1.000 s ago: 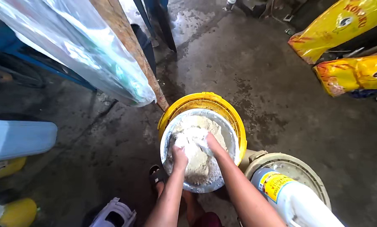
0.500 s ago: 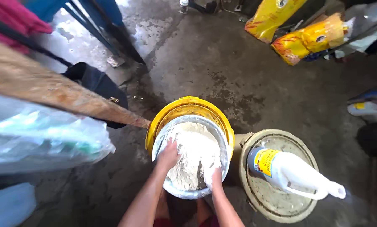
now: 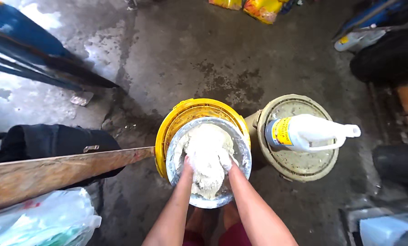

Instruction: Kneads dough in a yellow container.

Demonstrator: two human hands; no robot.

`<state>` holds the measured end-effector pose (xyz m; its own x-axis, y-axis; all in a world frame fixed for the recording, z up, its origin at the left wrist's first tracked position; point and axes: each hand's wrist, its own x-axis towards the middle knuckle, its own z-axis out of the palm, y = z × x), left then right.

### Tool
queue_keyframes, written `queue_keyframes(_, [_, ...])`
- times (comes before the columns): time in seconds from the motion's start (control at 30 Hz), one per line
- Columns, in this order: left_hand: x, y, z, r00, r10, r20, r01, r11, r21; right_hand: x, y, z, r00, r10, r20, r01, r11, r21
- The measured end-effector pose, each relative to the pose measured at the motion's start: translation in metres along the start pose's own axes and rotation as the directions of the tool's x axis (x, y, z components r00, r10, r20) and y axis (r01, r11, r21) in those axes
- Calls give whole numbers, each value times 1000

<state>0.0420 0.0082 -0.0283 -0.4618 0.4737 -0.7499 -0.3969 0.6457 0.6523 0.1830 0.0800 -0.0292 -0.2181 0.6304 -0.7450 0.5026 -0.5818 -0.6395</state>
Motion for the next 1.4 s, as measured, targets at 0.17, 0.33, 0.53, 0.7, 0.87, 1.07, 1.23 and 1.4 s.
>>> queue_keyframes(0.17, [-13,14,10,995,-96,33,97,995,-37,-16,-32,5,991,-47,121,71,977,-203])
queue_keyframes(0.33, [-20,40,12,994,-95,58,95,996,3,-13,-47,14,998,-42,55,55,967,-248])
queue_keyframes(0.53, [-19,48,-5,966,216,140,-251,914,320,-15,-51,0,995,-76,-63,30,839,-544])
queue_keyframes(0.7, [-37,23,-30,965,104,242,-258,549,795,-57,-28,-16,982,2,-190,-107,831,-546])
queue_keyframes(0.87, [-48,-26,-16,977,14,212,-187,530,827,-59,24,3,969,99,-227,-206,829,-520])
queue_keyframes(1.07, [-26,-62,12,988,113,-106,-69,935,347,-10,62,10,972,142,-188,-106,977,187])
queue_keyframes(1.23, [-20,-64,13,986,-99,-136,85,990,-111,-27,43,7,965,259,-40,-257,965,46])
queue_keyframes(1.4, [-35,-58,19,964,-251,-92,217,936,-278,-27,29,8,996,47,74,-41,996,-80])
